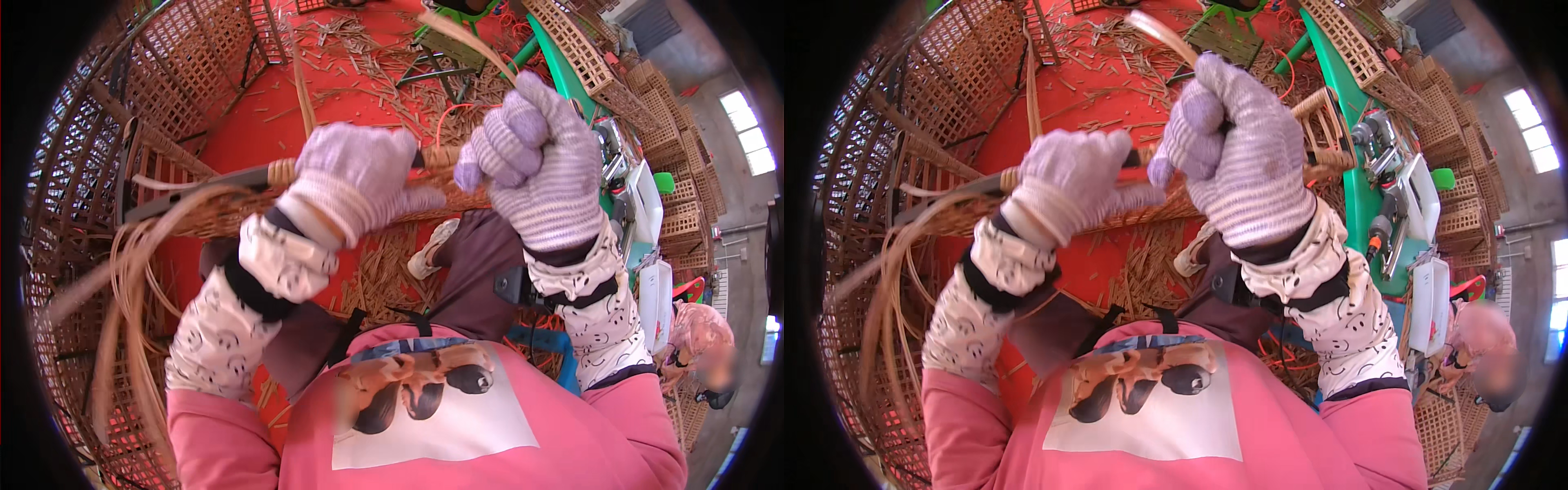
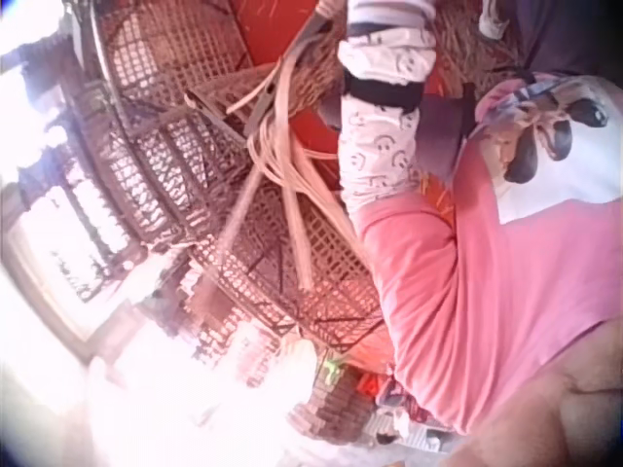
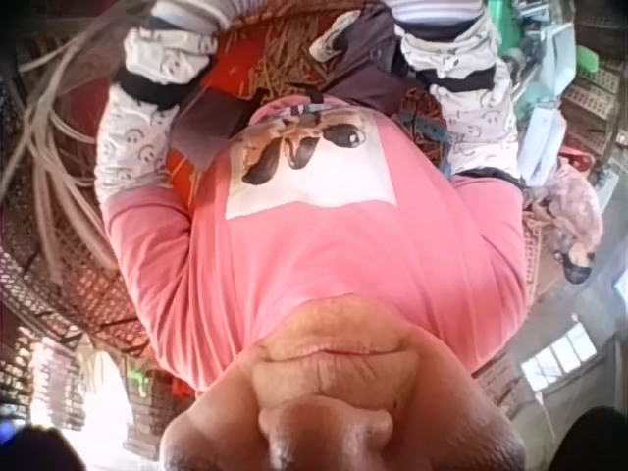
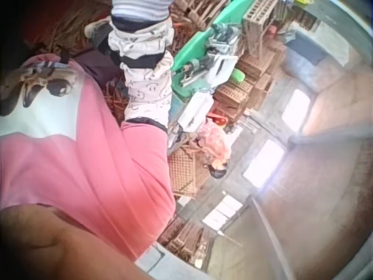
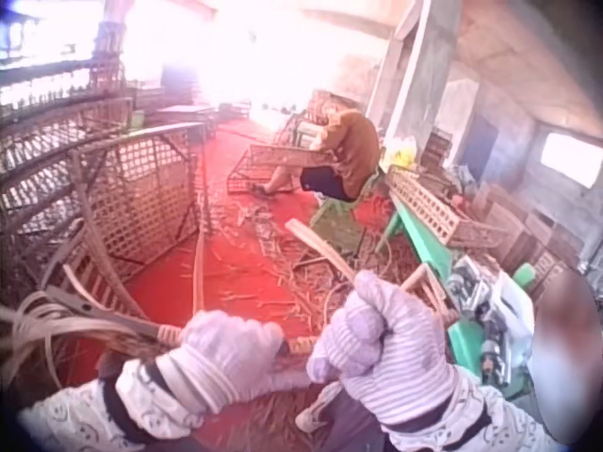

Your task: The person is weaving wicker material around a metal furniture frame, using a staple gun to secure ends.

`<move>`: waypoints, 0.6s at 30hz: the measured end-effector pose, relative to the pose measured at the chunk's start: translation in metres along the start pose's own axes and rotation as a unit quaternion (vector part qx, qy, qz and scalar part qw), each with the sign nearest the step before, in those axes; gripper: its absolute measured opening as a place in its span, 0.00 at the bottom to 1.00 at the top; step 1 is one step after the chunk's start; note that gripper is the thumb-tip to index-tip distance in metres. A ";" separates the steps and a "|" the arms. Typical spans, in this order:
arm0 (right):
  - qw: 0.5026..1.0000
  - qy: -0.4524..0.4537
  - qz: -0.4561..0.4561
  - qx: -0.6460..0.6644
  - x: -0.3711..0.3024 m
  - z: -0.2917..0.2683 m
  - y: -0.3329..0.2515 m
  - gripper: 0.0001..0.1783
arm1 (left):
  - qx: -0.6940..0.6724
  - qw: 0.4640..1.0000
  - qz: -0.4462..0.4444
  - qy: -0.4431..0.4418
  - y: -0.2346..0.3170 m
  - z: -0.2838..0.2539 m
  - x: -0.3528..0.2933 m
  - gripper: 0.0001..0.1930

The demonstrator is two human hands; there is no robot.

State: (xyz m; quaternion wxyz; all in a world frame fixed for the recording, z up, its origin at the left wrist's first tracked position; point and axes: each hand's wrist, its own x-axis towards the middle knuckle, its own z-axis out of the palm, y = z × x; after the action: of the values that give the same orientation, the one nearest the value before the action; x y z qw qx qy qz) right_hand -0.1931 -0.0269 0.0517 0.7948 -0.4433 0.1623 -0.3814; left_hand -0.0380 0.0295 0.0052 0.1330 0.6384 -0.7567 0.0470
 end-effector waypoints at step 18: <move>0.949 0.101 0.067 -0.291 -0.055 0.057 -0.021 0.25 | -0.030 0.996 -0.003 0.079 0.026 0.016 -0.029 0.29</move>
State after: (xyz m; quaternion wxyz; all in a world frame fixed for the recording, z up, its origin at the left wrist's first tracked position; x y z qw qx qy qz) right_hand -0.2055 0.0407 0.0962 0.6346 -0.6025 0.3746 -0.3064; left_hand -0.0615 0.0575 -0.0155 0.2118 0.6306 -0.7430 0.0738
